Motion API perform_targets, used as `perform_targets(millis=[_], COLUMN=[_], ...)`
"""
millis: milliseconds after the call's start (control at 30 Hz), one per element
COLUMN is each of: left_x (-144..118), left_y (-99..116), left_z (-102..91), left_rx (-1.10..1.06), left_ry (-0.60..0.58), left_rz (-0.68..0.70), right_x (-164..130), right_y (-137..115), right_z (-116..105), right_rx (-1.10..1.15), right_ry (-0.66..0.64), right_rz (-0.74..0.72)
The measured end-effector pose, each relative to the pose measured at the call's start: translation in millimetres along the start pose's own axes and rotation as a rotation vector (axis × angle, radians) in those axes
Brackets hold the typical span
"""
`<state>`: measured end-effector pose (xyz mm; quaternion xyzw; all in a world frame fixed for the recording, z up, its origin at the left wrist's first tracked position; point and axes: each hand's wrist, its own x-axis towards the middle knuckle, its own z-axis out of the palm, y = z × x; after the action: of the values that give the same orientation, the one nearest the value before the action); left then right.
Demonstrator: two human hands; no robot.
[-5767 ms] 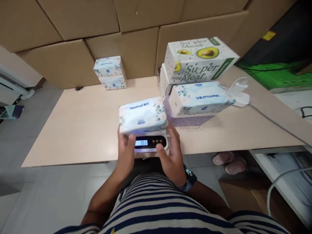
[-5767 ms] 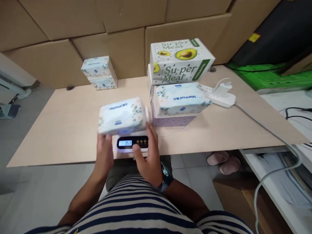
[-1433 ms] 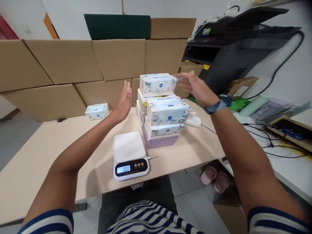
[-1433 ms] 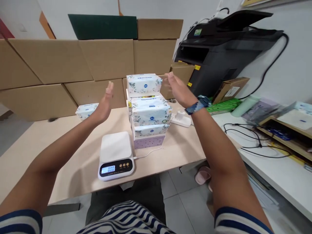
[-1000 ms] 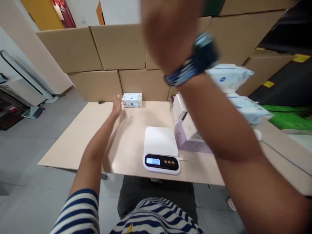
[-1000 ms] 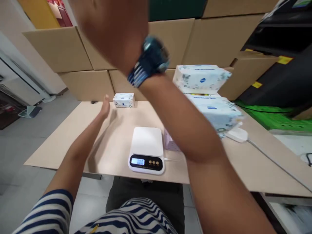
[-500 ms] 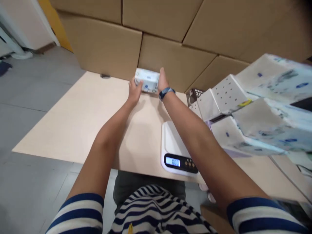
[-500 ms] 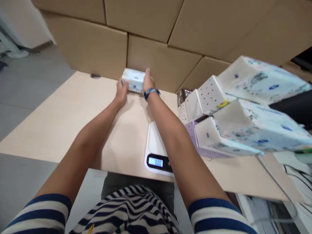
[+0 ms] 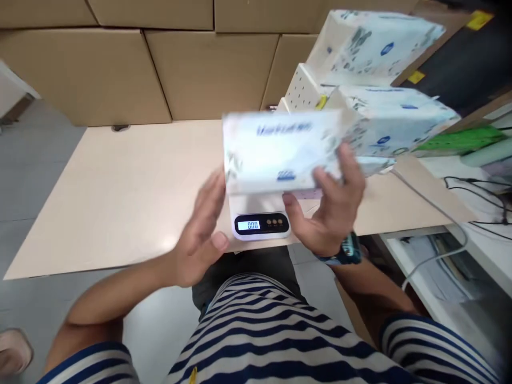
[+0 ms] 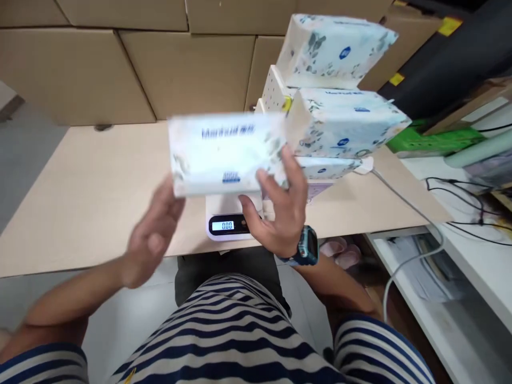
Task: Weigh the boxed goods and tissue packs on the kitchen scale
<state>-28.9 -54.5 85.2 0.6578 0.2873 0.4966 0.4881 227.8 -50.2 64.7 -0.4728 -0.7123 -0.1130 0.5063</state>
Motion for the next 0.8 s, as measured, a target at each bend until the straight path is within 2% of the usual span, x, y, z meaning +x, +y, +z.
perform_targets(millis=[33,100,167,233,333,433,500,600,700,800], left_x=[-10,-20,-21,-21,-24,-25,-23,-19,-18,-19], left_y=[-14,-41,-63,-78,-93,-100,-101,-96,-91,-88], left_z=[6.3,14.0,18.4,20.7,19.0,12.3,8.6,8.7,13.0,15.5], left_rx=[-0.031,-0.07,-0.059,0.04,0.235,0.16,0.068,0.106,0.144,0.125], left_ry=[-0.07,-0.101,-0.029,0.074,0.287,0.411,0.405,0.296,0.195,0.153], left_rz=[-0.022,-0.063,-0.127,-0.183,-0.183,-0.211,-0.247,-0.277,-0.274,-0.269], right_x=[-19,-45,-62,-72,-84,-93,-97,-99,-103,-107], right_y=[14,36,48,51,48,45,46,48,50,50], right_z=[7,22,30,30,20,15,15,15,14,12], right_rx=[-0.002,0.007,0.013,-0.034,-0.097,-0.03,0.012,0.072,0.224,0.292], right_ry=[0.018,-0.025,-0.105,-0.116,0.04,0.136,0.123,0.094,0.092,0.057], right_rz=[-0.052,-0.066,-0.017,0.05,0.11,0.101,0.091,0.128,0.235,0.354])
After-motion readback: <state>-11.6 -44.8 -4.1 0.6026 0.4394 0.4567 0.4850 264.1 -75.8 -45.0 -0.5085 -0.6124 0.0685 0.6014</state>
